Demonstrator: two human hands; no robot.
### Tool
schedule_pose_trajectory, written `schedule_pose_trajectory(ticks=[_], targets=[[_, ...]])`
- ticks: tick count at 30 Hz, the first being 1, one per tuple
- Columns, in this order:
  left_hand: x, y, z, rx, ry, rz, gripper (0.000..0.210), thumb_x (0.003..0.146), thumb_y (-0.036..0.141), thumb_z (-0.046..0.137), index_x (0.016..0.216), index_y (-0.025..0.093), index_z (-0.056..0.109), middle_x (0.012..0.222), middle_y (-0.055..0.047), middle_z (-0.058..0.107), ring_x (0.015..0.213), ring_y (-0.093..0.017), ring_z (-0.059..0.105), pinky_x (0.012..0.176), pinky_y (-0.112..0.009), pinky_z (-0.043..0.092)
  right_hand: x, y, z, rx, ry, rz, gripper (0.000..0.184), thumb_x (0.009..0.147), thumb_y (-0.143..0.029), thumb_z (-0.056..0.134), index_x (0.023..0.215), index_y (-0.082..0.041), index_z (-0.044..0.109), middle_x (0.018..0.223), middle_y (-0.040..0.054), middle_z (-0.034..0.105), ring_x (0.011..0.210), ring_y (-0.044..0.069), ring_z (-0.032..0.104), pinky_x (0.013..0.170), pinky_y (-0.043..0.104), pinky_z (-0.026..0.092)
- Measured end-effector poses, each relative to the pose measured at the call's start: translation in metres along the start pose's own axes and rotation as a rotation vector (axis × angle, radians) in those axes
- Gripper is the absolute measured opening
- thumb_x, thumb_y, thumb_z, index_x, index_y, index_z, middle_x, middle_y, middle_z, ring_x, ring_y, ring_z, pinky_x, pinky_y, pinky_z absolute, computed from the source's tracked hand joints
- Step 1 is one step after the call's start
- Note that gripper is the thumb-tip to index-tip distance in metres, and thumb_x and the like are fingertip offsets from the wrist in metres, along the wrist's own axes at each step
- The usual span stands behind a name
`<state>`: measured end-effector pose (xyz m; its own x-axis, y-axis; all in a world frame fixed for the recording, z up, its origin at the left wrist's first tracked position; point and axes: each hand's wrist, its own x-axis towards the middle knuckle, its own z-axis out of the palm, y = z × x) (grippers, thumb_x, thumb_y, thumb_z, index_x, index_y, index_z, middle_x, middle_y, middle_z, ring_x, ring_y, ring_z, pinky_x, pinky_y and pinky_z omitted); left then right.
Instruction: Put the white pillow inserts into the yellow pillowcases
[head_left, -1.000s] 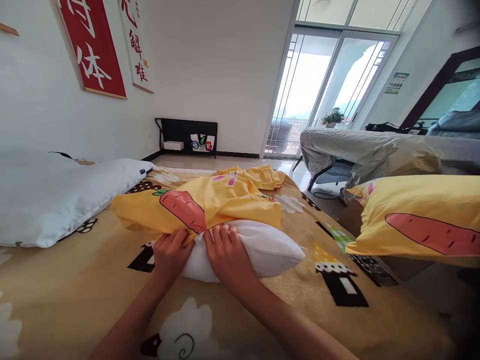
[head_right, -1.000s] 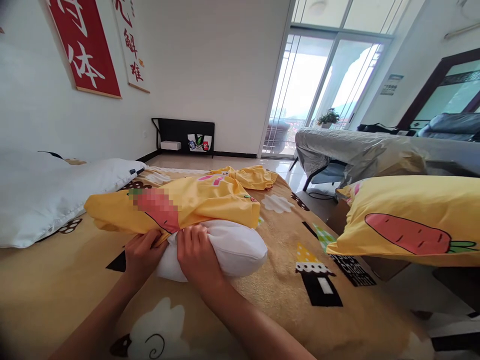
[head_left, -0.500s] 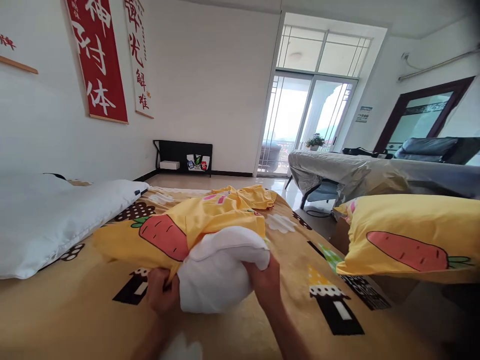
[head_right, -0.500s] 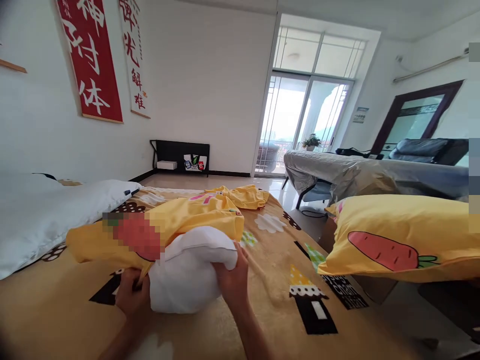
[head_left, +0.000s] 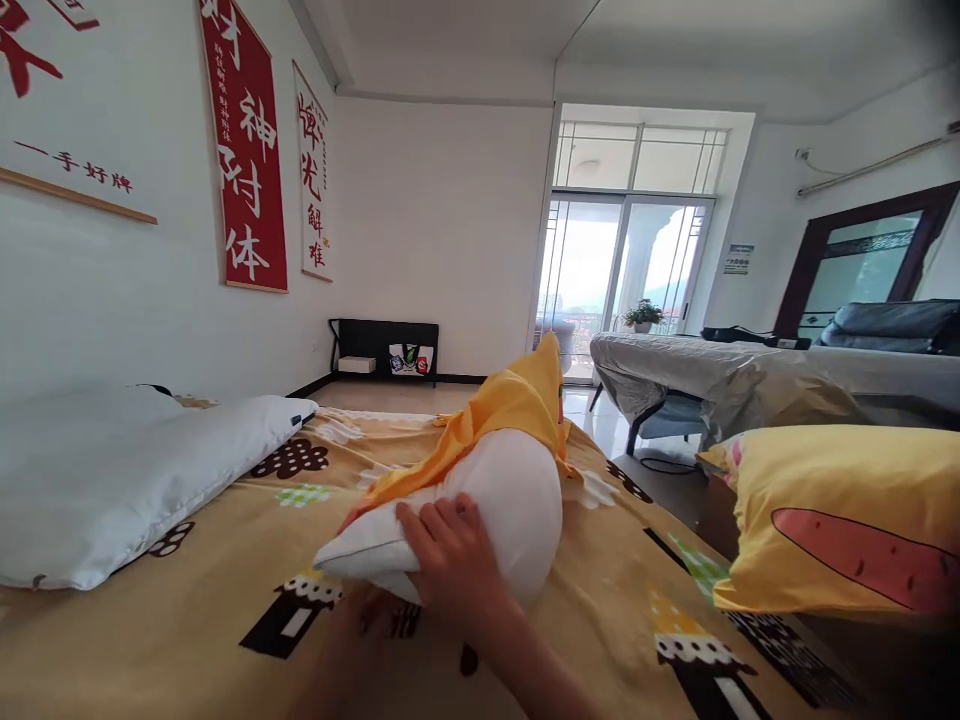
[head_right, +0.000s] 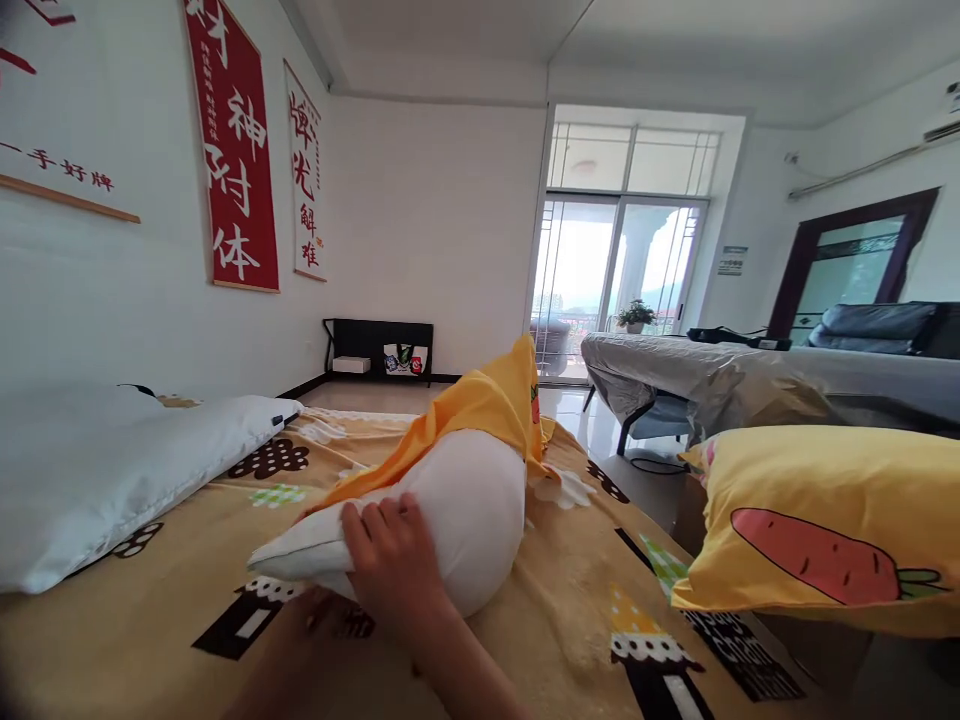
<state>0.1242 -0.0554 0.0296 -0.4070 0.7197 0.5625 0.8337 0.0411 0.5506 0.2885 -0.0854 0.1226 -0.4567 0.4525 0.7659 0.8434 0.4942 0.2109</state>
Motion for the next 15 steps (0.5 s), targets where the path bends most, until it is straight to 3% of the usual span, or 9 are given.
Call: schedule_pose_trajectory(ticks=[3, 6, 9, 12, 13, 15], targets=[[0.004, -0.019, -0.011, -0.490, -0.265, 0.322, 0.028, 0.086, 0.030, 0.044, 0.070, 0.021, 0.065, 0.062, 0.000, 0.065, 0.055, -0.016, 0.061, 0.049, -0.023, 0.052, -0.029, 0.024, -0.017, -0.020, 0.056, 0.064, 0.038, 0.083, -0.028, 0.054, 0.119, -0.016, 0.054, 0.090, 0.0052, 0.063, 0.084, 0.022, 0.052, 0.086, 0.039, 0.029], [0.014, -0.006, -0.012, -0.794, -0.303, 0.513, 0.027, 0.085, 0.040, 0.048, 0.076, 0.020, 0.065, 0.073, -0.005, 0.068, 0.063, -0.019, 0.063, 0.057, -0.027, 0.052, -0.046, 0.023, -0.038, -0.001, 0.079, -0.004, 0.037, 0.084, -0.027, 0.048, 0.118, -0.015, 0.055, 0.087, 0.0053, 0.063, 0.082, 0.021, 0.053, 0.084, 0.038, 0.029], [0.027, 0.026, -0.007, -0.876, -0.243, 0.609, 0.024, 0.087, 0.038, 0.049, 0.088, 0.021, 0.066, 0.093, -0.009, 0.069, 0.089, -0.022, 0.064, 0.078, -0.032, 0.052, -0.063, 0.012, -0.040, 0.028, 0.199, -0.026, 0.038, 0.087, -0.028, 0.040, 0.117, -0.012, 0.057, 0.084, 0.0065, 0.062, 0.079, 0.021, 0.055, 0.082, 0.039, 0.030], [0.035, 0.049, -0.006, -0.835, -0.233, 0.678, 0.050, 0.085, 0.041, 0.054, 0.132, 0.022, 0.049, 0.137, -0.014, 0.051, 0.127, -0.027, 0.047, 0.099, -0.040, 0.043, -0.083, 0.009, -0.029, 0.028, 0.324, -0.043, 0.042, 0.092, -0.033, 0.029, 0.111, -0.014, 0.062, 0.079, 0.0068, 0.062, 0.077, 0.022, 0.058, 0.079, 0.039, 0.032], [0.037, 0.053, -0.007, -0.790, -0.272, 0.751, 0.059, 0.083, 0.042, 0.057, 0.137, 0.022, 0.043, 0.143, -0.015, 0.046, 0.132, -0.028, 0.042, 0.101, -0.041, 0.041, -0.089, 0.010, -0.025, 0.019, 0.348, -0.059, 0.047, 0.094, -0.037, 0.025, 0.109, -0.015, 0.064, 0.079, 0.0070, 0.062, 0.076, 0.022, 0.059, 0.077, 0.038, 0.032], [0.042, 0.057, -0.008, -0.677, -0.325, 0.934, 0.043, 0.083, 0.038, 0.058, 0.124, 0.023, 0.056, 0.132, -0.012, 0.057, 0.123, -0.026, 0.051, 0.100, -0.040, 0.041, -0.097, 0.010, -0.020, 0.011, 0.409, -0.063, 0.057, 0.097, -0.043, 0.016, 0.106, -0.016, 0.066, 0.077, 0.0073, 0.063, 0.074, 0.021, 0.060, 0.074, 0.038, 0.032]])
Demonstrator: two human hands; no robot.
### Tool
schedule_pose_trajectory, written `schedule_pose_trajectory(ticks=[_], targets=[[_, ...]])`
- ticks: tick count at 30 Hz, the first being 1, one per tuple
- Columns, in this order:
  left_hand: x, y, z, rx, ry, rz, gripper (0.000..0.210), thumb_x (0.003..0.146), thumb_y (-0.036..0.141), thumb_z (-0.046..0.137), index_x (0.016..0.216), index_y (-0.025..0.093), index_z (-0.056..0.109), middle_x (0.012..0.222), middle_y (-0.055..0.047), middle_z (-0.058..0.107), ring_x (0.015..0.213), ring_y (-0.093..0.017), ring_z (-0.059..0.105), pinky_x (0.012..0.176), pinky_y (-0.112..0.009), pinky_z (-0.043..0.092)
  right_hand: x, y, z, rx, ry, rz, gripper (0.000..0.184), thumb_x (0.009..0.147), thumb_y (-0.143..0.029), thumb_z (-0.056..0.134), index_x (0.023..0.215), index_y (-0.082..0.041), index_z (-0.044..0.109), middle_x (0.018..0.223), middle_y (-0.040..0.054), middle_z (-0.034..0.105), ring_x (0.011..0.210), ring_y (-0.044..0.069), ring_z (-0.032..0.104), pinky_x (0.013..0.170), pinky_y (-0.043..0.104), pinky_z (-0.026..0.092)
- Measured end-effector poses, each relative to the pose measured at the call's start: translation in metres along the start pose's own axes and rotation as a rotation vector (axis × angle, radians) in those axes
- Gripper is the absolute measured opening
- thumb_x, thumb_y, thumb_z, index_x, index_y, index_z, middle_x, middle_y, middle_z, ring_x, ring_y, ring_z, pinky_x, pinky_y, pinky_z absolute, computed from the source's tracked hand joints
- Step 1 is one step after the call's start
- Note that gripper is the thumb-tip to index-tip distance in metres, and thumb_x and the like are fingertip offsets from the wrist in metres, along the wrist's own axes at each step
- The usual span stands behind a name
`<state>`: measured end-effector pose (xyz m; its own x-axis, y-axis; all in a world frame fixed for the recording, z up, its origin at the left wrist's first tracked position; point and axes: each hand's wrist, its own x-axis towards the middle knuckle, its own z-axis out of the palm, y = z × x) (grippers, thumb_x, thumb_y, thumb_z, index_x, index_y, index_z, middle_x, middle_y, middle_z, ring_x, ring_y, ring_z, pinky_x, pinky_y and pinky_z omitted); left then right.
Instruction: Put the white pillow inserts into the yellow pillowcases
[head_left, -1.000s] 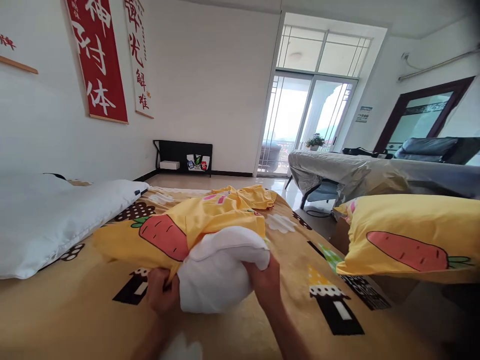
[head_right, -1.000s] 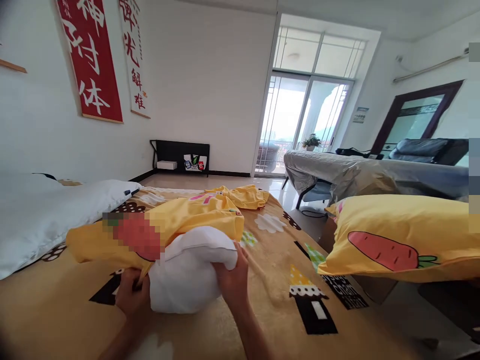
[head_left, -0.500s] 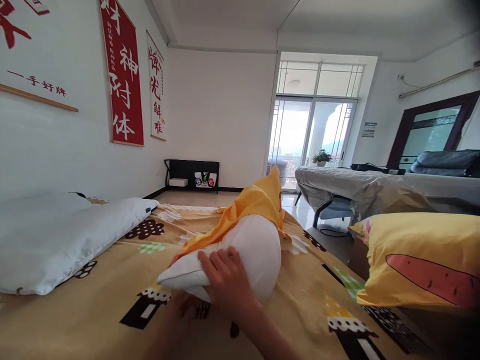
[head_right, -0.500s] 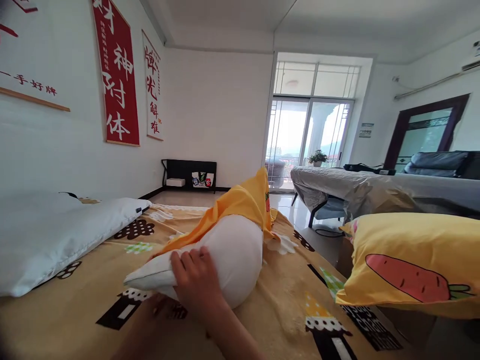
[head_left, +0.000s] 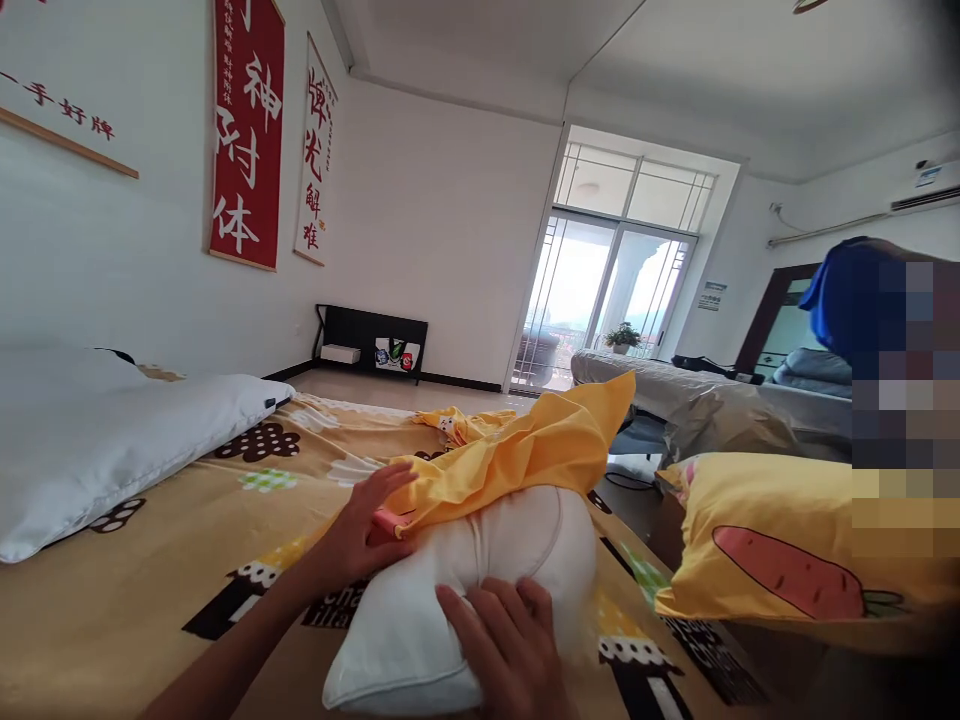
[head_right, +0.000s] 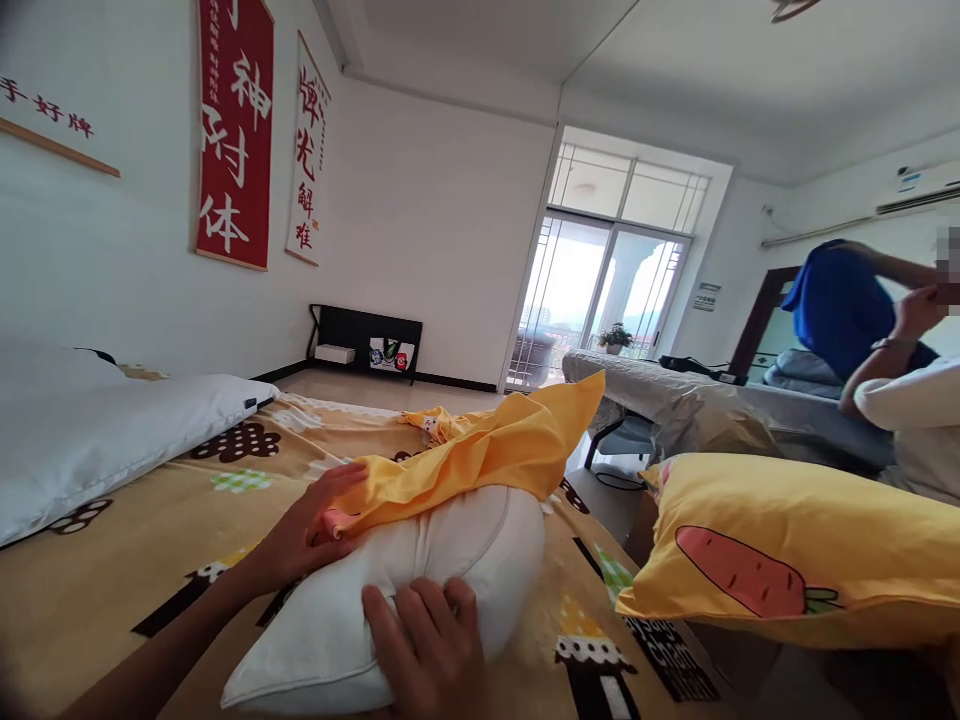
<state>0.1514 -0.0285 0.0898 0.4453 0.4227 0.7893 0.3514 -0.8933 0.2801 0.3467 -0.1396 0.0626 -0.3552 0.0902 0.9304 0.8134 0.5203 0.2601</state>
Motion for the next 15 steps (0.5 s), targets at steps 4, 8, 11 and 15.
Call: schedule_pose_trajectory(ticks=[4, 8, 11, 15], targets=[[0.027, -0.024, -0.015, 0.337, 0.136, -0.039, 0.025, 0.089, 0.024, 0.044, 0.074, 0.021, 0.064, 0.083, -0.005, 0.070, 0.084, -0.019, 0.062, 0.092, -0.040, 0.038, 0.004, -0.006, -0.001, -0.050, 0.140, 0.016, 0.026, 0.095, -0.024, 0.041, 0.094, -0.020, 0.067, 0.065, 0.0001, 0.064, 0.063, 0.015, 0.060, 0.070, 0.034, 0.034], [0.072, -0.070, -0.039, 0.662, 0.195, -0.390, 0.024, 0.086, 0.031, 0.051, 0.068, 0.019, 0.062, 0.084, -0.009, 0.068, 0.084, -0.026, 0.059, 0.087, -0.046, 0.036, 0.019, -0.011, -0.006, -0.068, 0.053, -0.102, 0.015, 0.090, -0.017, 0.052, 0.089, -0.020, 0.066, 0.062, -0.0042, 0.065, 0.060, 0.011, 0.061, 0.068, 0.032, 0.035], [0.082, -0.084, -0.046, 0.738, 0.179, -0.400, 0.016, 0.085, 0.027, 0.053, 0.084, 0.017, 0.065, 0.103, -0.014, 0.066, 0.096, -0.031, 0.058, 0.092, -0.050, 0.033, 0.024, -0.011, -0.006, -0.065, 0.058, -0.109, 0.019, 0.093, -0.017, 0.048, 0.090, -0.020, 0.066, 0.062, -0.0039, 0.066, 0.061, 0.011, 0.062, 0.069, 0.032, 0.036], [0.056, -0.052, -0.027, 0.676, 0.449, -0.050, 0.024, 0.089, 0.020, 0.044, 0.110, 0.016, 0.057, 0.113, -0.015, 0.061, 0.104, -0.027, 0.056, 0.092, -0.043, 0.034, 0.024, -0.011, 0.003, -0.076, 0.146, -0.101, 0.020, 0.092, -0.015, 0.047, 0.085, -0.021, 0.065, 0.056, -0.0055, 0.063, 0.055, 0.010, 0.059, 0.064, 0.032, 0.033]])
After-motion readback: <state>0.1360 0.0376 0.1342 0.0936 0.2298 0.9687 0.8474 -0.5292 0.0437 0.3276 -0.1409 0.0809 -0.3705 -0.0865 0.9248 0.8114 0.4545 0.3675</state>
